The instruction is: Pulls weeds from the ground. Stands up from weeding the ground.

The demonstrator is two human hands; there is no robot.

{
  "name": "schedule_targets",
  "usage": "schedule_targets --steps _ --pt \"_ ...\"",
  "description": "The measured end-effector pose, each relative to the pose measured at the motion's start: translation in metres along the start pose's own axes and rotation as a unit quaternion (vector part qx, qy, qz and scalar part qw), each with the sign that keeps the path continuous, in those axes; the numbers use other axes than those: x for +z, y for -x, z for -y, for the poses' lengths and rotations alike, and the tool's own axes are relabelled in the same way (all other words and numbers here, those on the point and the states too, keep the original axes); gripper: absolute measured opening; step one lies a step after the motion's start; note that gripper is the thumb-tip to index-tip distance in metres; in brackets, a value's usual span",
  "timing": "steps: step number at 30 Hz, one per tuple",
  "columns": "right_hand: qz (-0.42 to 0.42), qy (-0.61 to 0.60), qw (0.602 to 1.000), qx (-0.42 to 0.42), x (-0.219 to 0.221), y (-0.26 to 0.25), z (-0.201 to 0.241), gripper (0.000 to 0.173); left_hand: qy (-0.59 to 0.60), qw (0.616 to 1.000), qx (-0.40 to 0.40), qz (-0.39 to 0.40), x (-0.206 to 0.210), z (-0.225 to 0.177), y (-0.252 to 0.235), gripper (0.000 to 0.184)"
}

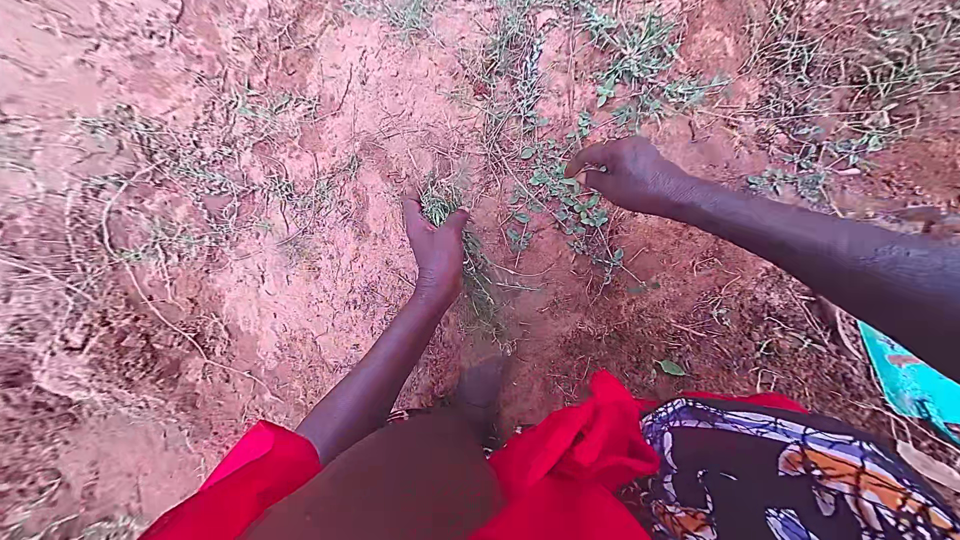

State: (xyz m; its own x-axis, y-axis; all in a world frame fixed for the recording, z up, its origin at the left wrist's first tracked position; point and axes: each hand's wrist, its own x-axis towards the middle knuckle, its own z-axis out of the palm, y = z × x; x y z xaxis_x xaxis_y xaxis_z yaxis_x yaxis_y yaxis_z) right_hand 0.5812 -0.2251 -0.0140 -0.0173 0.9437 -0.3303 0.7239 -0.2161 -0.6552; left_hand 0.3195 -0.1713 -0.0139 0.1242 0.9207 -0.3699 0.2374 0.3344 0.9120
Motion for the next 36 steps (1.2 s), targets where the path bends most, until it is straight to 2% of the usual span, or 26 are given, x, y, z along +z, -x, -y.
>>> schedule_targets --steps 2,5,9,13,17,22,26,28,31,36 --pt "-0.008 0.005 0.999 -0.030 0.027 -0.029 -0.009 0.033 -0.002 1.000 -0.009 -0.005 -0.006 0.003 -0.006 0.058" --pt "0.037 0.080 0.995 -0.041 0.051 -0.053 -0.021 0.045 0.011 1.000 -0.023 -0.016 -0.012 0.004 -0.013 0.062" --pt "0.096 0.214 0.972 0.026 0.049 -0.055 0.002 0.049 0.009 0.999 -0.032 -0.033 -0.017 0.006 -0.015 0.059" --pt "0.127 0.247 0.961 0.008 0.046 -0.056 0.001 0.058 0.000 0.999 -0.024 -0.031 -0.015 0.006 -0.014 0.060" --pt "0.121 0.263 0.957 0.001 0.049 -0.050 0.001 0.045 0.001 0.999 -0.026 -0.024 -0.009 0.007 -0.013 0.058" --pt "0.125 0.342 0.931 0.026 0.053 -0.058 0.016 0.030 0.003 1.000 -0.022 -0.021 -0.004 0.005 -0.013 0.059" --pt "0.156 0.369 0.916 0.007 0.050 -0.065 0.024 0.032 0.014 1.000 -0.013 -0.020 -0.004 0.002 -0.011 0.054" --pt "0.150 0.344 0.927 -0.002 0.051 -0.071 0.017 0.030 0.018 1.000 -0.012 -0.017 -0.005 0.004 -0.010 0.055" --pt "0.152 0.322 0.934 0.027 0.050 -0.073 0.015 0.030 0.017 1.000 -0.018 -0.015 -0.005 0.006 -0.011 0.056" --pt "0.099 0.330 0.939 0.007 0.049 -0.062 0.004 0.024 0.001 1.000 -0.015 -0.001 -0.004 0.006 -0.014 0.052"
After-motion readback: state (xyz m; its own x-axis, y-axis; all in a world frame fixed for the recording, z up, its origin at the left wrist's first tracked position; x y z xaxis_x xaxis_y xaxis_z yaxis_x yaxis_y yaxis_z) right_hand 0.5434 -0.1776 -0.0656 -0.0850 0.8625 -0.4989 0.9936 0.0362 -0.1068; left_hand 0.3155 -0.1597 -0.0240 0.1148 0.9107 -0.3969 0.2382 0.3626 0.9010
